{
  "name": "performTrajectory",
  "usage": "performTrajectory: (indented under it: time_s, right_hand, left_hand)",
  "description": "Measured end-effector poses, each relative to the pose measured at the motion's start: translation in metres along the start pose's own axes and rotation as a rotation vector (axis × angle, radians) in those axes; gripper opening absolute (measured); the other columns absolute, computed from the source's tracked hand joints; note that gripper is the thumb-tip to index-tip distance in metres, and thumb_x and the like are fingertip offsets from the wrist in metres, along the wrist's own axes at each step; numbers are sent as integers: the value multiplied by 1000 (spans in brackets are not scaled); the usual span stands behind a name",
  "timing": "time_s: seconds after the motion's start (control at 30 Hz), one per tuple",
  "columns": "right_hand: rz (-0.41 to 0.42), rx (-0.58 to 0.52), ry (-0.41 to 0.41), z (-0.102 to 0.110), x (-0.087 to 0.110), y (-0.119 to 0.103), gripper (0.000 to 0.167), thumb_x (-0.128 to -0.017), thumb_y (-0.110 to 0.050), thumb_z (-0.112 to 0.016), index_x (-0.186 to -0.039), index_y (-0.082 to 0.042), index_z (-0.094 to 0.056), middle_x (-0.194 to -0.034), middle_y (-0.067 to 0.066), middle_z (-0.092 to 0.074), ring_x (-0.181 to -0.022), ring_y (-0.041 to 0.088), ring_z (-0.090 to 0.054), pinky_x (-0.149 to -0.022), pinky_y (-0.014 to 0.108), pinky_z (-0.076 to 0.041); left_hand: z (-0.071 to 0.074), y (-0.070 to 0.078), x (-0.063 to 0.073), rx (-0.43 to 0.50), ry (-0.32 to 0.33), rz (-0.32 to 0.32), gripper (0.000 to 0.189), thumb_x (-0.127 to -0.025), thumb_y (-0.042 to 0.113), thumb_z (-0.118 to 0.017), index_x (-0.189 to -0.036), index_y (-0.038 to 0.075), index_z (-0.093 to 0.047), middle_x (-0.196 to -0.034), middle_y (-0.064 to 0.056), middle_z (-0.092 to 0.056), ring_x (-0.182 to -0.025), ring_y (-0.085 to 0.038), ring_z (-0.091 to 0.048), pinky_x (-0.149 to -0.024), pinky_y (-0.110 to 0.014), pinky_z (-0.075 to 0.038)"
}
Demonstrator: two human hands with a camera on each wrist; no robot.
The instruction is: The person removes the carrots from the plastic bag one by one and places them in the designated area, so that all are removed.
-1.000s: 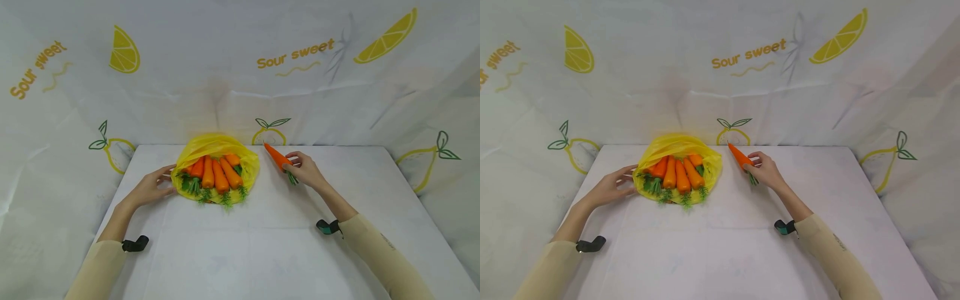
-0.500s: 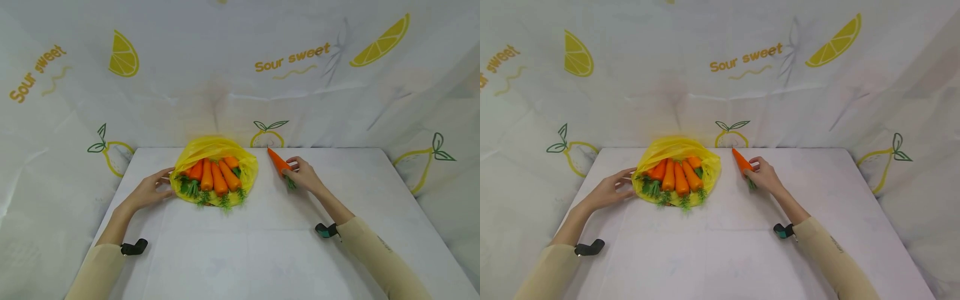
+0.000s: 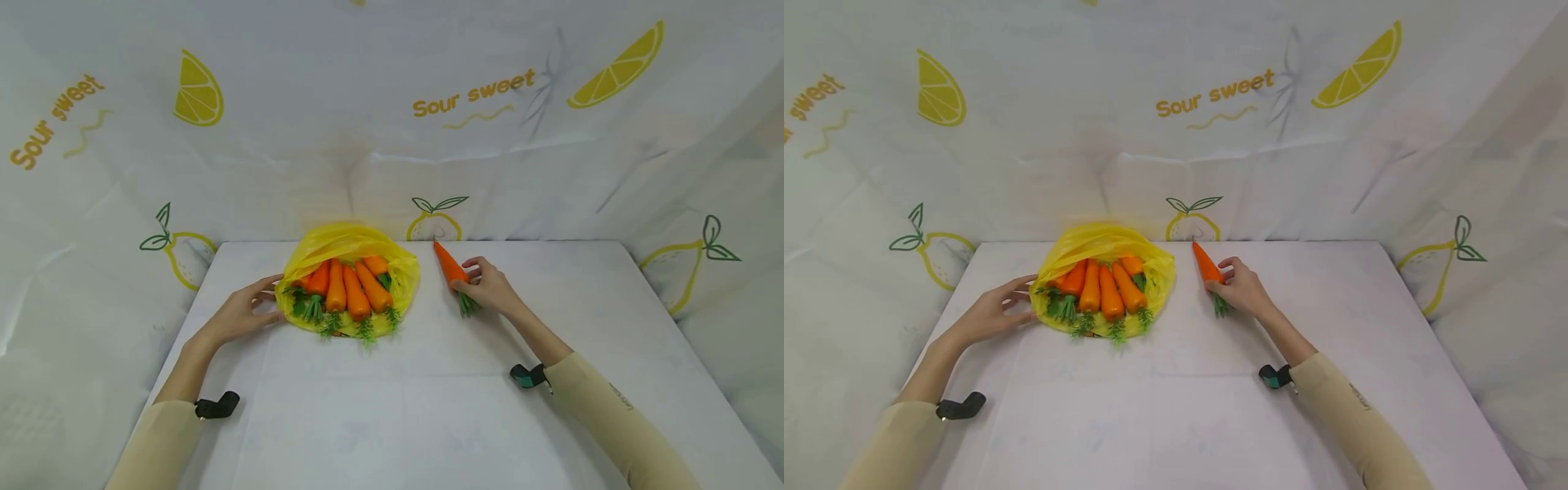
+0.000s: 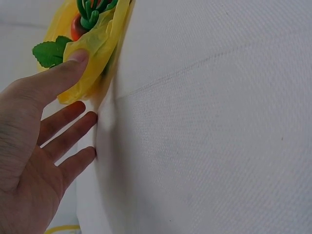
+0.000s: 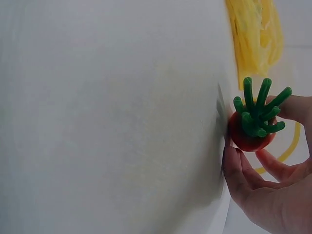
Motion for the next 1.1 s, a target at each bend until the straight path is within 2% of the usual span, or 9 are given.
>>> performTrajectory:
  time_s: [0.13, 0.5, 0.73, 1.1]
  right_hand:
    - [14, -8, 5, 1, -1, -3, 62, -102, -35, -75, -147, 1, -49, -142, 30, -64, -119, 41, -66, -105, 54, -61]
    - [61, -8, 42, 9, -2, -18, 61, -102, -31, -75, -147, 2, -49, -144, 32, -62, -127, 47, -65, -112, 60, -57]
    - [58, -7, 59, 13, -3, -24, 59, -103, -27, -74, -147, 4, -49, -144, 32, -61, -128, 47, -64, -113, 60, -56]
    - [108, -4, 83, 17, -7, -42, 55, -102, -21, -73, -146, 5, -52, -142, 30, -63, -128, 46, -64, -112, 59, -57]
  left_hand:
    - [0, -1, 0, 2, -3, 5, 82, -94, 20, -87, -163, 5, -45, -144, -27, -66, -126, -45, -71, -115, -71, -50]
    - [-2, -3, 0, 4, -9, 19, 82, -95, 20, -86, -164, 6, -44, -146, -27, -65, -128, -45, -70, -117, -70, -48]
    - [-2, -3, -1, -2, -14, 30, 82, -95, 21, -86, -164, 7, -44, -146, -27, -66, -129, -45, -70, -117, -71, -48]
    - [-2, -3, -2, -5, -9, 29, 82, -95, 19, -86, -164, 6, -44, -145, -26, -66, -128, -45, -70, -116, -71, -48]
Point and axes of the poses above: each hand's wrist, its own x-axis away from the middle knuckle, its own z-axis out of the back of the hand, y = z × x, the point moved 10 cm from there along -x, towards the middle knuckle
